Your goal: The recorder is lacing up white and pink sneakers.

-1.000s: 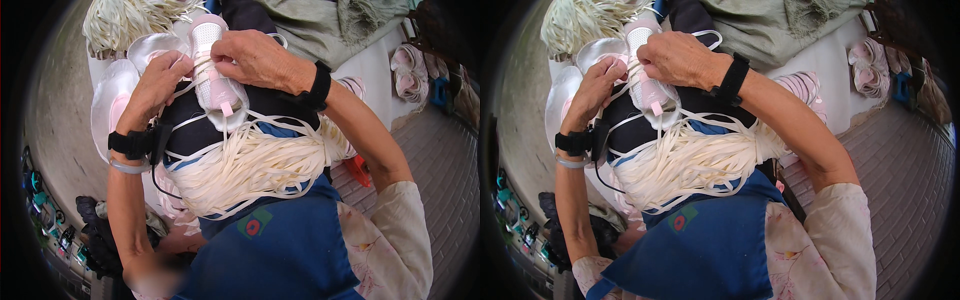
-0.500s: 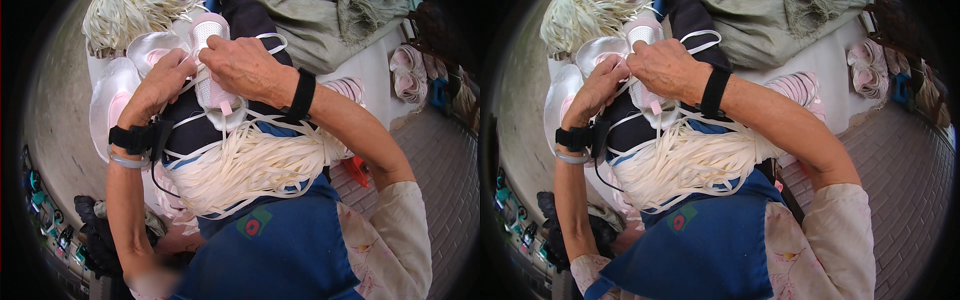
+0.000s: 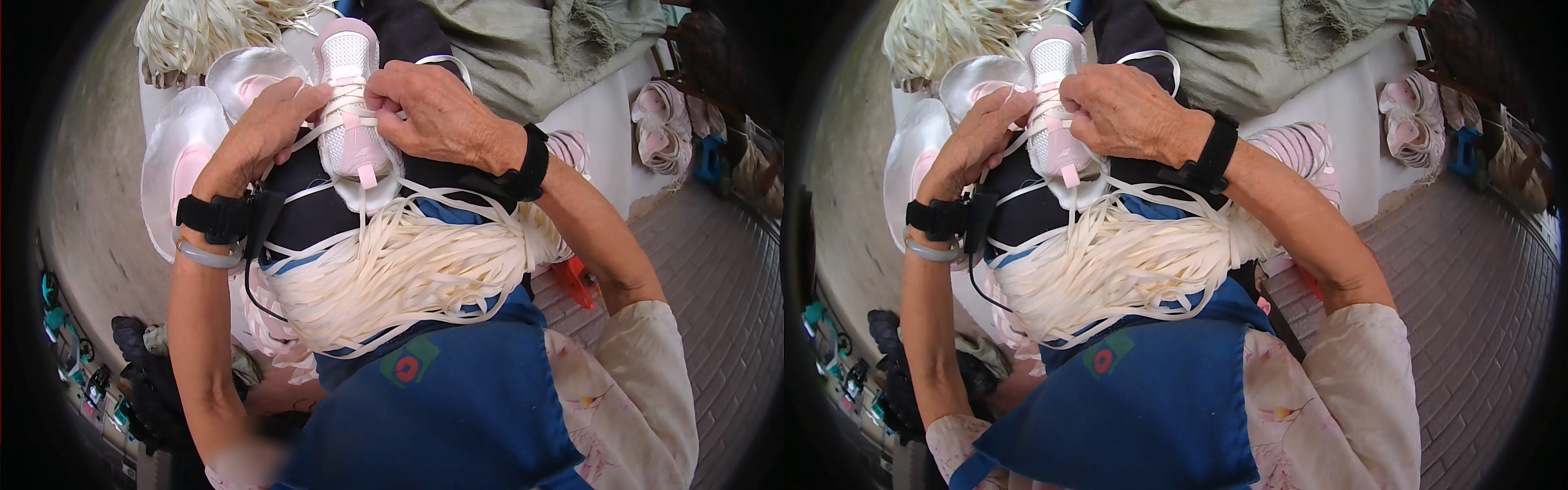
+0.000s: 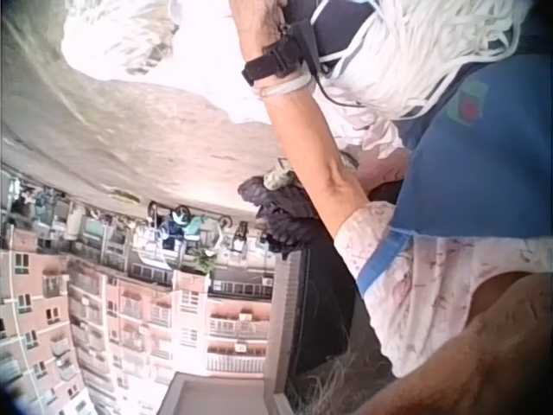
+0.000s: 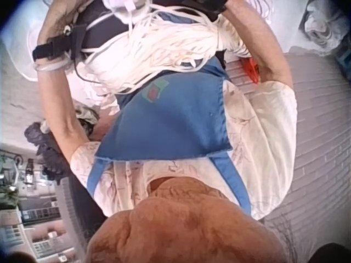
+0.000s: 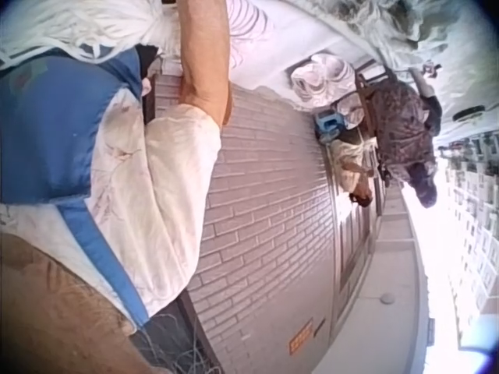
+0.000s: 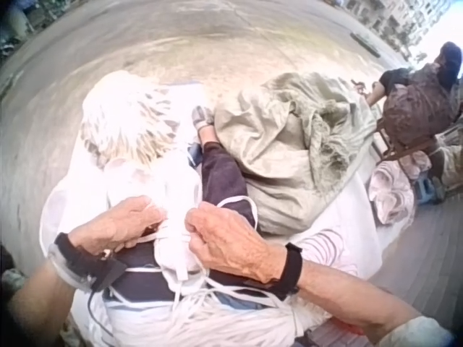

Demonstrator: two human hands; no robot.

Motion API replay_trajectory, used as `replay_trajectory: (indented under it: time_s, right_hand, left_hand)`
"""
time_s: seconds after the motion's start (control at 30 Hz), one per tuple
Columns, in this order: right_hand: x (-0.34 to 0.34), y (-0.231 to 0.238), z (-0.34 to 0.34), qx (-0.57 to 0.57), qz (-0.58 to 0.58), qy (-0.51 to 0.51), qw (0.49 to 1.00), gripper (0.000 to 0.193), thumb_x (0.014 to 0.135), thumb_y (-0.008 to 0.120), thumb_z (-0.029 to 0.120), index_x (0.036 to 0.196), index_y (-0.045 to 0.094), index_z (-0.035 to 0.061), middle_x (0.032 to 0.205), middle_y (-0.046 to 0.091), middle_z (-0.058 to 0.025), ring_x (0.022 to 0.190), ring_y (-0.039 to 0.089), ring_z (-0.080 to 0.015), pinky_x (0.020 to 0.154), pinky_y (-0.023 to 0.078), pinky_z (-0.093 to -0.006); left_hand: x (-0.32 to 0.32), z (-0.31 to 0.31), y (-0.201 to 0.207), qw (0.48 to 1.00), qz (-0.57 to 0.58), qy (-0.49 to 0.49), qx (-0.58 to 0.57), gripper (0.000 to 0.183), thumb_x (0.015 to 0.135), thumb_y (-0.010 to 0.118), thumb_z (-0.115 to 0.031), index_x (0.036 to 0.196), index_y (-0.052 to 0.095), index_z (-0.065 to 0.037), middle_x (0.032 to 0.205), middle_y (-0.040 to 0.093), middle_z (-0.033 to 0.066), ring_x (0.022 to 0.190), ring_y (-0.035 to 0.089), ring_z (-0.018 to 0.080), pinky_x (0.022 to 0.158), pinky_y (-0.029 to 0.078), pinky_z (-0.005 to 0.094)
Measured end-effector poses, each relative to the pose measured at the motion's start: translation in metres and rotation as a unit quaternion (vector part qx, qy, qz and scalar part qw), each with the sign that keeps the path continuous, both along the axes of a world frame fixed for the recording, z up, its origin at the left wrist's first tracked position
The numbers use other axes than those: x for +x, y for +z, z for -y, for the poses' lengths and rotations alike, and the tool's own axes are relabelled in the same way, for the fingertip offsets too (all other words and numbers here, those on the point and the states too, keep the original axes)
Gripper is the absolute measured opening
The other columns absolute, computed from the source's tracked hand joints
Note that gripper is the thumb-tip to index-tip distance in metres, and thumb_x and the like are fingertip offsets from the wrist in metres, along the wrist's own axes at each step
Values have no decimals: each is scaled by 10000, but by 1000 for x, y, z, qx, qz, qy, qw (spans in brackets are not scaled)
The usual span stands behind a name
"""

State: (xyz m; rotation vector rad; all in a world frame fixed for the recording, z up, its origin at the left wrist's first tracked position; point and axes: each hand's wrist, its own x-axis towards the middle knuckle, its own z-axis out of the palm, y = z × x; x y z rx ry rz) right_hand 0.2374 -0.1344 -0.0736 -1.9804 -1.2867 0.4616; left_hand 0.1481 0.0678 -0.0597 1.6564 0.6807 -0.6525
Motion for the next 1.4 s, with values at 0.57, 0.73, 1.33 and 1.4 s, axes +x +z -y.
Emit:
replay_trajectory:
  time_s: [0.57,0.73,1.33,1.4]
  right_hand:
    - [-7,2,13,-13,5,-73,997,174,801,604,125,934,602,14,834,620,-177,778,631,-371,675,511,-461]
    - [0,-5,9,-20,43,-63,997,184,808,605,126,962,622,27,838,626,-173,768,636,-369,658,517,-463]
    - [-6,1,23,-41,24,-53,997,144,805,615,123,895,605,10,865,589,-159,756,627,-362,654,512,-450]
    - [-7,2,23,-54,42,-47,997,209,815,657,160,979,644,31,896,601,-125,778,626,-311,682,510,-404]
  left_hand:
    - [5,7,1,988,21,-59,140,279,905,563,-358,824,545,-91,742,479,-41,559,383,53,420,266,228]
    - [4,11,-5,983,82,-45,157,353,891,600,-389,790,561,-53,710,486,-20,594,384,64,490,306,234]
    - [3,8,4,984,64,-60,156,297,839,666,-283,848,567,-3,729,533,2,631,467,96,586,406,260]
    - [-9,13,10,985,70,-54,146,244,848,665,-241,868,568,-18,743,515,-20,650,452,79,608,395,238]
